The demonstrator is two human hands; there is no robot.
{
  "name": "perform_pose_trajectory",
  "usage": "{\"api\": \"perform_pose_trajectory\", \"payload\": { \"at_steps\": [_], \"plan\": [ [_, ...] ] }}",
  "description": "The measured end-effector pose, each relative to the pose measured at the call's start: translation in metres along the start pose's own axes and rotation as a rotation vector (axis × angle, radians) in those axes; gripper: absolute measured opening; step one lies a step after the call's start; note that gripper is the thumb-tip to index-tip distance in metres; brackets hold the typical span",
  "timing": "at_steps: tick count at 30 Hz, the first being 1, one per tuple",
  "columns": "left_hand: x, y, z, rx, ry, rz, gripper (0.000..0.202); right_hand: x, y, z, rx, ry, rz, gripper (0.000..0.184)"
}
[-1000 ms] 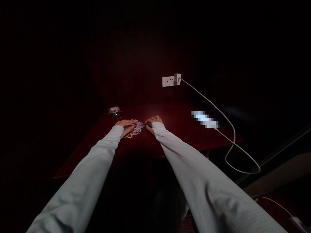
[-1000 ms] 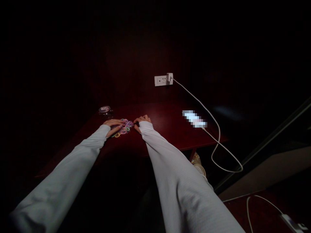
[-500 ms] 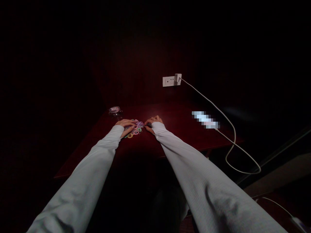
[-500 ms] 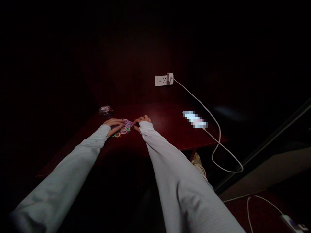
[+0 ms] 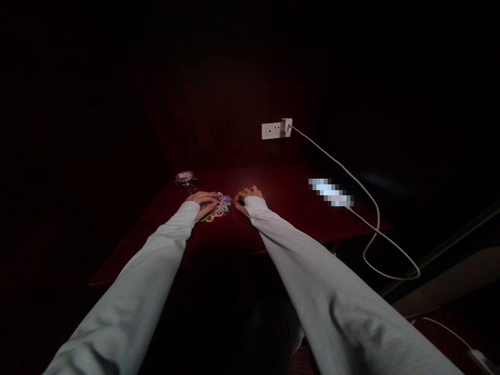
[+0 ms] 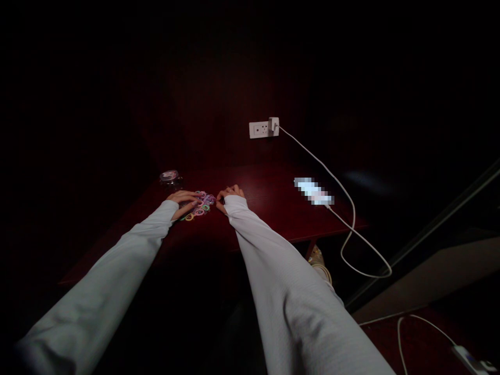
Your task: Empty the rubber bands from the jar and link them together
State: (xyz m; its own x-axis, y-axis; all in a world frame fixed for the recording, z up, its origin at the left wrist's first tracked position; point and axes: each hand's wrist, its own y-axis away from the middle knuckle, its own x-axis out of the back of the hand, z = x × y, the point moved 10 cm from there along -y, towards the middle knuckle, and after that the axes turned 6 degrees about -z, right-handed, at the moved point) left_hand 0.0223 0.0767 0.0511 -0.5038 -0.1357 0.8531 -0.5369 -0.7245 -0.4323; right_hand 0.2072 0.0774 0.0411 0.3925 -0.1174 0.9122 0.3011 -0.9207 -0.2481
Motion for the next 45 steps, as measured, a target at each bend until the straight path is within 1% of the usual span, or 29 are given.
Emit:
{"api": "perform_pose_trajectory", "payload": {
  "at_steps": [8, 17, 26, 32, 37, 45],
  "plan": [
    [-0.002, 0.000, -0.005, 0.014, -0.001, 0.005, 0.034, 0.000, 0.000, 0.002, -0.023, -0.034, -0.019, 0.018],
    [-0.004, 0.000, -0.008, 0.012, -0.006, -0.009, 0.035, 0.000, -0.002, 0.003, -0.002, -0.082, 0.001, 0.017],
    [-0.005, 0.000, -0.010, 0.005, -0.016, 0.003, 0.035, 0.003, -0.001, 0.002, 0.001, -0.090, 0.015, 0.013],
    [-0.004, 0.001, -0.010, -0.007, -0.025, 0.013, 0.037, 0.001, -0.003, 0.006, -0.026, -0.080, 0.031, 0.012],
    [-0.004, 0.001, -0.010, -0.006, -0.027, 0.014, 0.036, -0.001, -0.005, 0.008, -0.020, -0.083, 0.045, 0.014],
    [-0.003, 0.001, -0.006, -0.005, -0.029, 0.012, 0.035, -0.003, -0.006, 0.011, -0.029, -0.097, 0.058, 0.013]
  ]
}}
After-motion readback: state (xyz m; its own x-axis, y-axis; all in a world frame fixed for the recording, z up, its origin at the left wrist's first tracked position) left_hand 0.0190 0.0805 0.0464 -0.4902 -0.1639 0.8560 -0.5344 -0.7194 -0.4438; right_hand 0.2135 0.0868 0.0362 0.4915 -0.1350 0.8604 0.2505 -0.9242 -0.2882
